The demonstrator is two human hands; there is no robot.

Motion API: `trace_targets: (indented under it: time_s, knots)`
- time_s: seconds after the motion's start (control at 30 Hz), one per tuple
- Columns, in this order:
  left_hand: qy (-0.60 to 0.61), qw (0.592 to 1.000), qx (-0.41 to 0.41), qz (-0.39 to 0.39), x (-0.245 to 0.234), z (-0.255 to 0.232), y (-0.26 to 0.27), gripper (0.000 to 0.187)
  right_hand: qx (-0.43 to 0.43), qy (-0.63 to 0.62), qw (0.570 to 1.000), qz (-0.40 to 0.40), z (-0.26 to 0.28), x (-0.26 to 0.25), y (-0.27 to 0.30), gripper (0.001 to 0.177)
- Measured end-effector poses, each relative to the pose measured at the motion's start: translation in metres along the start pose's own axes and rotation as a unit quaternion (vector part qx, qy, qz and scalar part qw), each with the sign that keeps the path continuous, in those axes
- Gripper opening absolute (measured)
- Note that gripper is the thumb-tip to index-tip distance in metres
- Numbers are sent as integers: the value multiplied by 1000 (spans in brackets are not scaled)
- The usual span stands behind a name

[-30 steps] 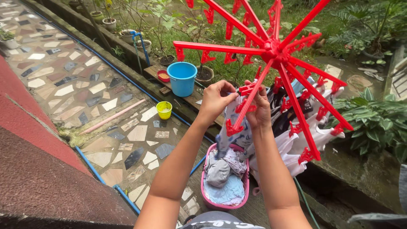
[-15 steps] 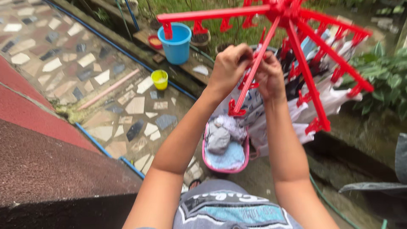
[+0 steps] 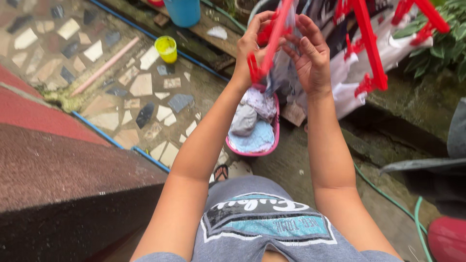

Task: The person takes various small items of clothing from a pink basket and hangs them individually onto a red circular drying rack by hand.

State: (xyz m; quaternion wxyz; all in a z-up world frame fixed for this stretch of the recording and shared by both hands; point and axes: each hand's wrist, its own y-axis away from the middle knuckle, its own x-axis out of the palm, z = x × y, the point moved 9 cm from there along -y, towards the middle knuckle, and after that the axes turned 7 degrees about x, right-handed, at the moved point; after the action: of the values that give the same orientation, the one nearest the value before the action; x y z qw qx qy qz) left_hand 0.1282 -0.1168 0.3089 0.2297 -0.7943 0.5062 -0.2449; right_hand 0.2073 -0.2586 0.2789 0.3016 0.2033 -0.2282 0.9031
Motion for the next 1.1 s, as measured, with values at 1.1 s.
trace_targets:
  time_s: [1.1]
  knots:
    - [-192, 901, -386, -36, -163, 398, 559, 20, 273, 605, 731, -158, -471, -290, 277, 40]
